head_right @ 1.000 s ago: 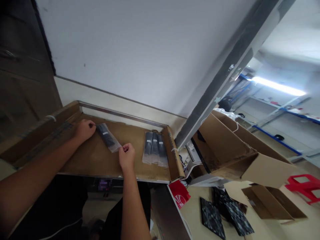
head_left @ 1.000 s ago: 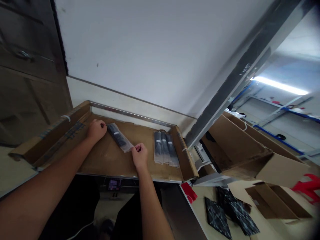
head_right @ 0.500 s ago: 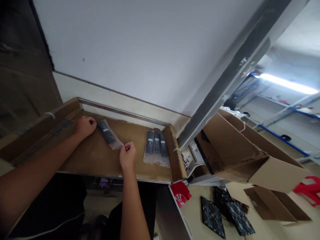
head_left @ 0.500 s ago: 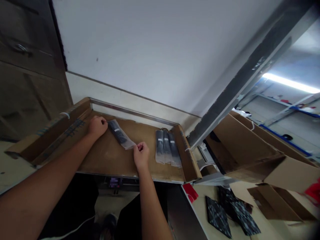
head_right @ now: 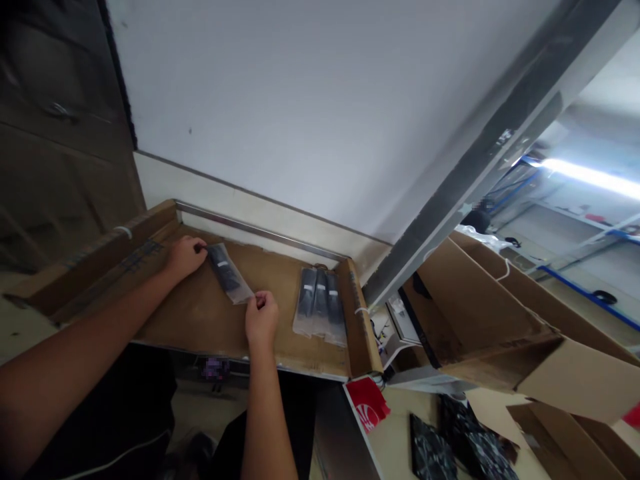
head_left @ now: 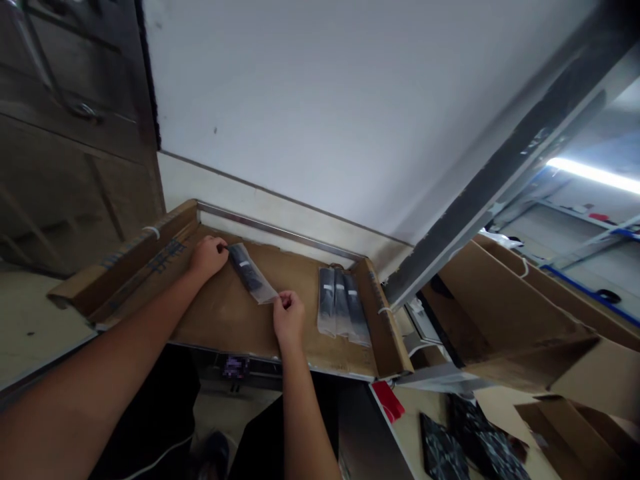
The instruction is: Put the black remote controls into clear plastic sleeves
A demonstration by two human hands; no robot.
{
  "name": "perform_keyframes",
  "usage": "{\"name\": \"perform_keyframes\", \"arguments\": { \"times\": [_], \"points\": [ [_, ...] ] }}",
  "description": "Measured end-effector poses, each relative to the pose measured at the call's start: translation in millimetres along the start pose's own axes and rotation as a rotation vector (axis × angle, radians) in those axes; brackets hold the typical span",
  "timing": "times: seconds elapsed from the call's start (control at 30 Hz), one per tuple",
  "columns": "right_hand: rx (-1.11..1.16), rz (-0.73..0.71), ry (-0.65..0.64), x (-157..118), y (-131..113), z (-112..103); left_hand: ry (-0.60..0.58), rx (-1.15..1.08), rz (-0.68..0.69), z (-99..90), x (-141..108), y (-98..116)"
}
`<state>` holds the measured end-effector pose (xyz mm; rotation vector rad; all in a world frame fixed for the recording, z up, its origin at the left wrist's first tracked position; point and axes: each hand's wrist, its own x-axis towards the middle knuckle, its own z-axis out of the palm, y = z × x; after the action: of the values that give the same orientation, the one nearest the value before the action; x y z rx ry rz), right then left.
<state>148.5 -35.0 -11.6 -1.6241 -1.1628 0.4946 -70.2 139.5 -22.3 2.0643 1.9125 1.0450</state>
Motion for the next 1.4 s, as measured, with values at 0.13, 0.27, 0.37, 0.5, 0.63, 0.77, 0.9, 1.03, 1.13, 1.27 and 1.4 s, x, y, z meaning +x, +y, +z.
{"name": "perform_keyframes", "arguments": {
  "times": [0.13,0.27,0.37,0.5,0.63,0.77,0.9,1.03,1.13,1.27,1.4],
  "points": [
    [-0.005,-0.001,0.029,-2,-3,-2,-0.001,0.007,-0.010,-1.5,-1,2],
    [0.020,-0.009,0.052,-3,-4,-2,0.012,-0.006,-0.001,-0.6,-1,1],
    [0.015,-0.015,0.070,-3,-4,-2,0.028,-0.008,0.005,1.4,0,-2],
    [0.007,-0.002,0.075,-2,-1,-2,0.036,-0.021,-0.001,2.4,1,-3],
    [0.075,0.014,0.083,-1,3,-3,0.032,-0.038,0.004,0.4,0,-2],
    [0.190,0.030,0.095,1,7,-4,0.011,-0.010,0.003,-1.3,0,-1],
    [0.229,0.036,0.089,2,11,-3,-0.033,-0.043,0.074,0.9,-1,-3],
    [0.251,0.026,0.089,3,14,-2,-0.070,-0.118,0.164,4.0,0,-6],
    [0.278,0.027,0.087,3,16,-1,-0.056,-0.159,0.173,4.6,0,-8],
    [0.296,0.012,0.087,3,16,-1,-0.047,-0.169,0.132,5.6,1,-8],
    [0.301,0.004,0.089,2,16,-1,-0.062,-0.196,0.127,5.3,0,-6]
  ]
}}
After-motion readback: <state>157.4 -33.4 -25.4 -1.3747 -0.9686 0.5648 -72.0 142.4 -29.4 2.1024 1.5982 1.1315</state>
